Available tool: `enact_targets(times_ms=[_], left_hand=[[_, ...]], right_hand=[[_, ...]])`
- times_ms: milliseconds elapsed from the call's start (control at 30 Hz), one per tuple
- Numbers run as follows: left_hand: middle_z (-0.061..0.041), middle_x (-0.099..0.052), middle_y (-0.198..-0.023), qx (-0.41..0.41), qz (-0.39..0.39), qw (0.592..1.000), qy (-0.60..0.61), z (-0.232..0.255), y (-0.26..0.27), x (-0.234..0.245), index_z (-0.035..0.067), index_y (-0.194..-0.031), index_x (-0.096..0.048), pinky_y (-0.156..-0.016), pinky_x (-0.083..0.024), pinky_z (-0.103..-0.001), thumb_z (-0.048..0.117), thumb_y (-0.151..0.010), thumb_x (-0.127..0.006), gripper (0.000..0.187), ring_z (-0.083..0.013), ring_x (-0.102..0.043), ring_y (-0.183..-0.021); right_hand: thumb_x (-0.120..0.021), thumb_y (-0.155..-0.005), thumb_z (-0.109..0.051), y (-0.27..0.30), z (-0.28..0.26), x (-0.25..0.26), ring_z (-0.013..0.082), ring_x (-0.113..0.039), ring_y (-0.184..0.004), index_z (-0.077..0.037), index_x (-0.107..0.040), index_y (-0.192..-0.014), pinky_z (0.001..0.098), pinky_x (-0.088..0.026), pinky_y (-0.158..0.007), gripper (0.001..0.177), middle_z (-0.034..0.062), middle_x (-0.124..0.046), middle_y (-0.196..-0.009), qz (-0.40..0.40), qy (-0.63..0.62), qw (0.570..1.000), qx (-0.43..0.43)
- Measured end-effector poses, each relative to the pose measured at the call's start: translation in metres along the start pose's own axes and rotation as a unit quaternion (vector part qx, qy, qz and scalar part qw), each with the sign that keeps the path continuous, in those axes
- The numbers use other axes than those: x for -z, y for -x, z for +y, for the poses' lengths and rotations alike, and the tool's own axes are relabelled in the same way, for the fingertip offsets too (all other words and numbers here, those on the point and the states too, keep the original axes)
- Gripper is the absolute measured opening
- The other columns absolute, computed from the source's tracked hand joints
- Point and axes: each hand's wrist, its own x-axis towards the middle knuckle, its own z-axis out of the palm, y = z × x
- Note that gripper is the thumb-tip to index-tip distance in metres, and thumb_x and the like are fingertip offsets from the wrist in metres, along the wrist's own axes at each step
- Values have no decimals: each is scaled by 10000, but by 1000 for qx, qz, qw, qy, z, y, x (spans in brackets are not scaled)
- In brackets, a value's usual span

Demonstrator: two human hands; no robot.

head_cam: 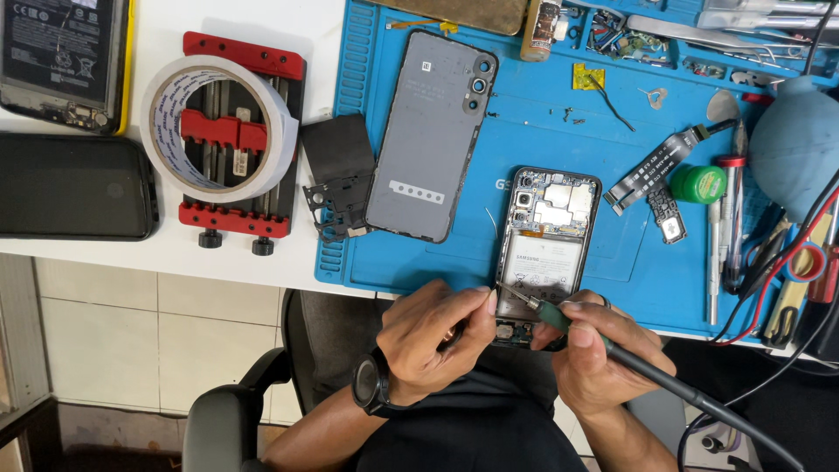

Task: The person uses a soldering iron and tweezers to work on the internal components of a disassembled smartphone. They heat and remove small parts from the motherboard, placing them on the blue mat, and later use a small brush to clean the area.

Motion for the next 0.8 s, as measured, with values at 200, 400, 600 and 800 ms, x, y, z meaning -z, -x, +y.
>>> enact_targets(times_ms=[200,400,600,800], left_hand=[[-63,-684,-702,-3,3,1000,4,0,0,0,-22,-1113,-738,-515,-500,-314,-9,-974,-838,172,-179,-547,-517],[-58,-671,-692,-3,-1,1000,-1,1,-3,1,-17,-1101,-738,-517,-510,-312,-11,-976,-829,155,-184,-557,-518],[-61,-693,-715,-4,-6,1000,3,1,-3,2,-19,-1111,-734,-518,-502,-309,-15,-980,-827,161,-181,-556,-524],[-49,-667,-689,-1,-5,1000,2,1,-3,1,-14,-1100,-738,-516,-500,-306,-15,-976,-829,153,-177,-548,-519]], right_hand=[[-776,-1008,-313,-1,-2,-2,260,-690,-482,-16,-728,-984,290,-558,-463,301,141,-673,-656,1,-9,1000,-2],[-780,-1012,-308,-1,-2,-3,256,-705,-497,-24,-731,-1004,290,-569,-503,288,137,-687,-672,-1,-14,1000,4],[-770,-1018,-312,-2,-3,-4,247,-693,-478,-30,-728,-990,279,-545,-494,287,132,-673,-645,-3,-7,1000,2],[-782,-1004,-305,-2,-4,-4,249,-680,-484,-19,-728,-987,282,-547,-464,292,139,-672,-657,1,-17,1000,-5]])
